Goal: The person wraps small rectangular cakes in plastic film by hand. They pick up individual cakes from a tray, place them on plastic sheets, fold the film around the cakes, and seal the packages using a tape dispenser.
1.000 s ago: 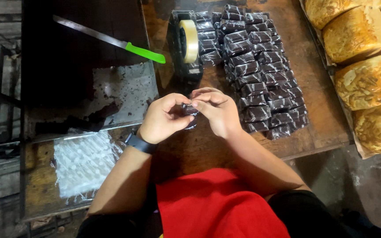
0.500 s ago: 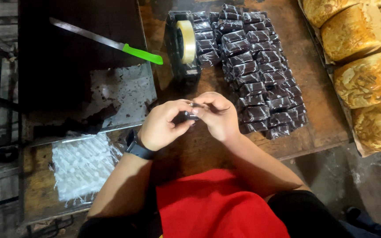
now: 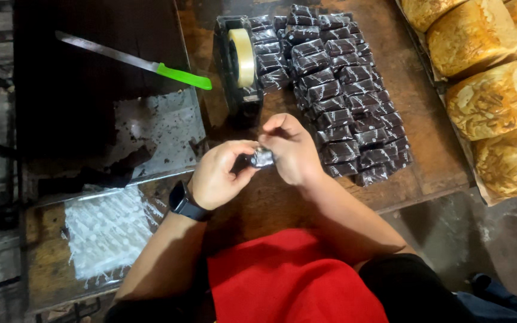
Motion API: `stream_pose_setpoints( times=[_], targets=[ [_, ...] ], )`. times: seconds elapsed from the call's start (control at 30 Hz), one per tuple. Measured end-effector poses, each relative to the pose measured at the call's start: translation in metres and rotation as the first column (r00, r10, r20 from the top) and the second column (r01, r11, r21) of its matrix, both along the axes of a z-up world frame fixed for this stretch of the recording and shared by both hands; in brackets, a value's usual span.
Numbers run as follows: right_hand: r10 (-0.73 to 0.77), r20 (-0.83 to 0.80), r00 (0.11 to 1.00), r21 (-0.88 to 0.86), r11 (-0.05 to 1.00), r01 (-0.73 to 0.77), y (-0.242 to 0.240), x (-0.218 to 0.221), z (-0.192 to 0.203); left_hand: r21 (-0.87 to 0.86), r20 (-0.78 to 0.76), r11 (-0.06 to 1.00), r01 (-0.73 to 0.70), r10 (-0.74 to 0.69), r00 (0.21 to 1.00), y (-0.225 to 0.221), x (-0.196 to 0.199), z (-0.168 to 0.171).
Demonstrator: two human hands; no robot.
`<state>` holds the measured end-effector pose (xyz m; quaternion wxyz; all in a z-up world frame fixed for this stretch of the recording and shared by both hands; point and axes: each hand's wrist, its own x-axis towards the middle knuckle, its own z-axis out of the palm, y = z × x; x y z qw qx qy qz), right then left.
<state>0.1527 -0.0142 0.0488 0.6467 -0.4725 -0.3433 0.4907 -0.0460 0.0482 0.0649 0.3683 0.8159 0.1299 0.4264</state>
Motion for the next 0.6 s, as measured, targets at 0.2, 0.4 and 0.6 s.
stream_pose_setpoints(
  times=[0.2,0.4,0.6],
  targets=[
    [-0.051,0.561,0.826,0.098,0.995,-0.004,-0.014,0.015,0.037,-0.240,0.101,0.967,0.078,-0.055,0.993,-0.004,0.007,-0.002],
    [-0.170,0.919,0.355,0.236,0.960,-0.152,-0.049,0.004,0.072,0.084,0.038,0.993,-0.078,0.075,0.996,-0.021,0.026,0.029],
    [-0.117,0.597,0.793,0.222,0.975,-0.024,-0.073,0.021,0.051,0.049,-0.167,0.988,-0.145,0.152,0.974,-0.071,0.050,0.042]
  ],
)
